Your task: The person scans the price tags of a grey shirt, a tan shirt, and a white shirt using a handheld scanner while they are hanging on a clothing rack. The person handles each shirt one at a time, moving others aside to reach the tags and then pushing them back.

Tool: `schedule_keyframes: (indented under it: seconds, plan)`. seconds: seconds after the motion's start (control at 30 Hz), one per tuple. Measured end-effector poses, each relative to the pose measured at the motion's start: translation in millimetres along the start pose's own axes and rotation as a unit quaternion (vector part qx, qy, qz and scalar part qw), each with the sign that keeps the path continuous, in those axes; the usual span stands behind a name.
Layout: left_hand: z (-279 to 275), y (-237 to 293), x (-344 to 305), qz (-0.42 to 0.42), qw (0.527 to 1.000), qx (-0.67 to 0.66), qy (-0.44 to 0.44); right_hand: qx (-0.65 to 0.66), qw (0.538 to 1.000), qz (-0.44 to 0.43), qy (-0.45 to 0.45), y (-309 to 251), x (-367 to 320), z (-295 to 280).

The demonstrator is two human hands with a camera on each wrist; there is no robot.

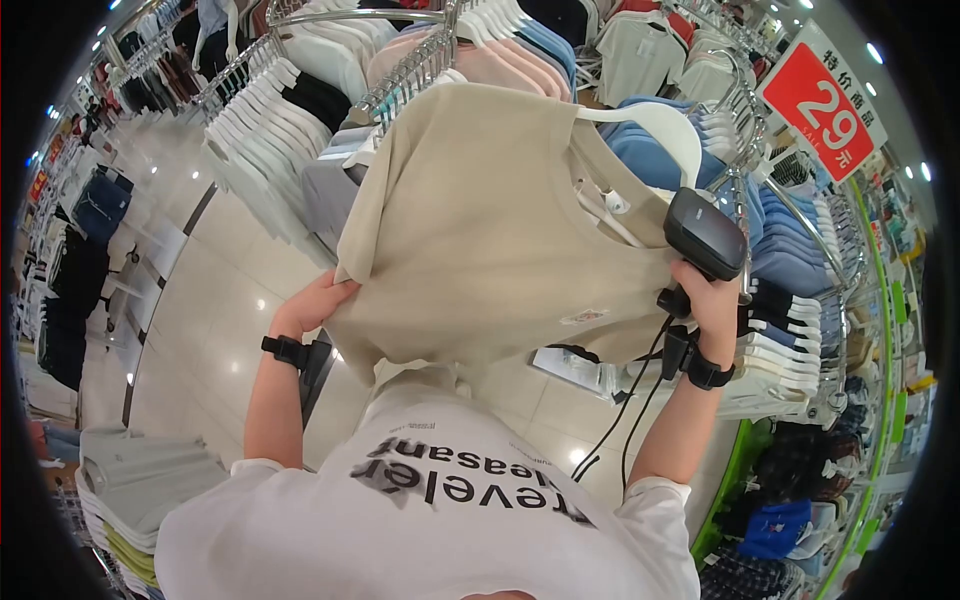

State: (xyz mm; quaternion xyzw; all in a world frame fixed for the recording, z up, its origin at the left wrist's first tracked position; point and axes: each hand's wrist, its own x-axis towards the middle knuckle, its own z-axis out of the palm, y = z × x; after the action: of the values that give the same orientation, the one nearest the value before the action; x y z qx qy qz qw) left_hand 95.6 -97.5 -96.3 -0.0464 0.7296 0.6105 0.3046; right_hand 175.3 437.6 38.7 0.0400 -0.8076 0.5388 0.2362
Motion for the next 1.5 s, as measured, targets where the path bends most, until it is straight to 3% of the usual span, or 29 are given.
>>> schedule_keyframes:
  seconds: [0.23,0.33,0.4,0.5,0.73,0.8,0.9,1.13,1.27,1.5]
  plan:
    - [-10,-15,8,-0.009,1.000,-0.015,-0.009,0.010,1.000,0.001,-0.005,5,-4,-2]
    - [-18,-25,10,-0.025,0.997,-0.044,-0.059,0.012,1.000,0.001,-0.001,-1,-3,0]
    - [-18,-25,5,0.098,0.959,0.172,-0.200,0.008,1.000,0.000,0.001,-2,-3,1]
    - [-6,-26,5,0.041,0.957,0.205,-0.202,0.007,1.000,0.000,0.002,-6,-2,7]
    - [-13,-65,8,-0.038,0.981,0.109,-0.158,-0.001,1.000,0.010,0.004,-4,-1,4]
    - [-10,-57,-6,-0.116,0.982,0.138,-0.052,-0.002,1.000,0.005,0.005,-4,-2,3]
    - [-19,-69,-3,-0.167,0.981,0.096,-0.009,-0.003,1.000,0.001,0.008,-6,-3,3]
    - [-23,-51,-12,-0.148,0.987,0.068,-0.003,-0.010,1.000,-0.028,0.000,-9,-1,8]
    - [-19,-37,-23,-0.166,0.979,0.120,0.014,-0.029,0.999,-0.031,-0.009,-19,0,14]
    - [-36,-70,-17,-0.163,0.965,0.199,0.048,-0.035,0.997,-0.062,-0.023,-29,1,28]
